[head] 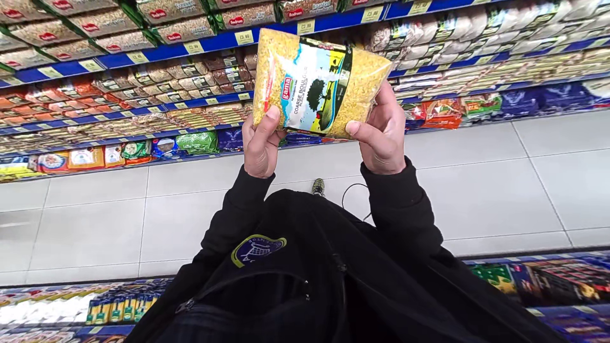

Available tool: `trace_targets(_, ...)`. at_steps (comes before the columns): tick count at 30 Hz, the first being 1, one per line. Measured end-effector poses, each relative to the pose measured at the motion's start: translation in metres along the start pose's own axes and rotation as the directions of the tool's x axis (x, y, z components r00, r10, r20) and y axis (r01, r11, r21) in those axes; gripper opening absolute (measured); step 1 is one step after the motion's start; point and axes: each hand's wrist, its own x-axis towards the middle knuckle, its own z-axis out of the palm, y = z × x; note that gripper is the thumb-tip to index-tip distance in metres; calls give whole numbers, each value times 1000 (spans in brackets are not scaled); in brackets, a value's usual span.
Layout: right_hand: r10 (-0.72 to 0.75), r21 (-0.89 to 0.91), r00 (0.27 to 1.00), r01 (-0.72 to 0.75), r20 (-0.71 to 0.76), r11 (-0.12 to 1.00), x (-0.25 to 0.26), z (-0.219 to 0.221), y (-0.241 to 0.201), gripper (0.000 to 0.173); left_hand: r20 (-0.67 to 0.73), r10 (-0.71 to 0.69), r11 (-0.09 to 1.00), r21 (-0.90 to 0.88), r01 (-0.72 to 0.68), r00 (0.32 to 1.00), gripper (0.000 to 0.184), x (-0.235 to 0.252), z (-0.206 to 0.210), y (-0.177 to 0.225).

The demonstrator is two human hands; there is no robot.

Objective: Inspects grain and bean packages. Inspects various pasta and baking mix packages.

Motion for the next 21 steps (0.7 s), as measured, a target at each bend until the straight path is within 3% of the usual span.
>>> trace_targets(9, 19, -12, 1000, -19, -15, 1000, -4, -4, 3, 91, 18, -57, 997, -48, 58, 998, 54, -2, -2, -6)
trace_targets(21, 40, -30, 997, -42, -64, 999, -9, -14, -3, 92, 22, -71, 995, -71, 73, 997, 50, 2, 5, -17)
